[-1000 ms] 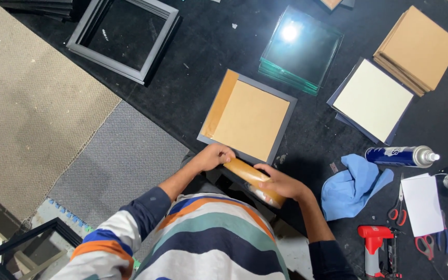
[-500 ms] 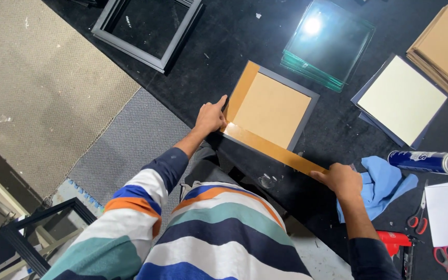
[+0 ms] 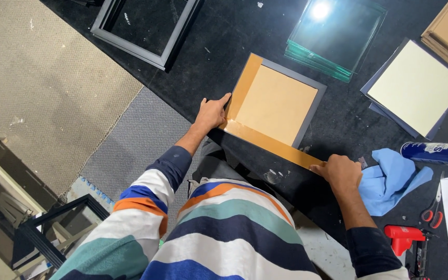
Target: The person assembles a picture frame by placing a print inside a black frame and securing it with a backing board. They use a pneumatic staple gun to attach the backing to the frame and then apply brown packing tape around the edges of the back to seal it.
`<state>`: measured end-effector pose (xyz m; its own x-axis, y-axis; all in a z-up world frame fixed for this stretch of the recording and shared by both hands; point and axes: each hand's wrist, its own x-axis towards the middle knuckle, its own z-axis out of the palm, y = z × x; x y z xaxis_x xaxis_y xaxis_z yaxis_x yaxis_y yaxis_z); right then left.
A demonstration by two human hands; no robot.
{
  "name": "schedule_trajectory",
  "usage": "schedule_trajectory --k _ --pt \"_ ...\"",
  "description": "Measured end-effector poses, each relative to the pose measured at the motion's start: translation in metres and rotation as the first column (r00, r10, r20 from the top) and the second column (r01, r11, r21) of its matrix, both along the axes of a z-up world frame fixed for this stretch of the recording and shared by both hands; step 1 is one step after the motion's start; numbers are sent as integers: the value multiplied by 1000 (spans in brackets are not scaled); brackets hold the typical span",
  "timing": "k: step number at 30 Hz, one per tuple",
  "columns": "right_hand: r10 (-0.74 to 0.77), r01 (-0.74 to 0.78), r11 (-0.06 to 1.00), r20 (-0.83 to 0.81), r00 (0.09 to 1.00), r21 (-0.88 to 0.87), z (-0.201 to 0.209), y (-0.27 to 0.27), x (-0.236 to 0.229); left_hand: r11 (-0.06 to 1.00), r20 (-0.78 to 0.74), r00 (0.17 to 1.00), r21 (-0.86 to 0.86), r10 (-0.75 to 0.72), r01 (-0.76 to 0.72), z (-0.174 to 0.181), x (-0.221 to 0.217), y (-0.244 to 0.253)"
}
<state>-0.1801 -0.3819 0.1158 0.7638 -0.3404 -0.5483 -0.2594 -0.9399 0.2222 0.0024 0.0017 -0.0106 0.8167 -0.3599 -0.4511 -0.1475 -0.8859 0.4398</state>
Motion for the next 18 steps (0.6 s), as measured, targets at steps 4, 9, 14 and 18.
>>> schedule_trajectory --k 4,9,14,18 --pt "-7 7 1000 18 1000 20 -1 2 1 999 24 999 -13 -31 31 -28 9 6" --pt "-4 3 1000 34 999 22 3 6 3 999 56 998 -26 -39 40 -26 8 7" --pt "-8 7 1000 41 999 25 3 3 3 999 85 996 -39 -34 37 -25 3 9" --pt "-17 16 1000 43 999 17 10 8 3 998 92 995 -41 -38 41 -23 3 8"
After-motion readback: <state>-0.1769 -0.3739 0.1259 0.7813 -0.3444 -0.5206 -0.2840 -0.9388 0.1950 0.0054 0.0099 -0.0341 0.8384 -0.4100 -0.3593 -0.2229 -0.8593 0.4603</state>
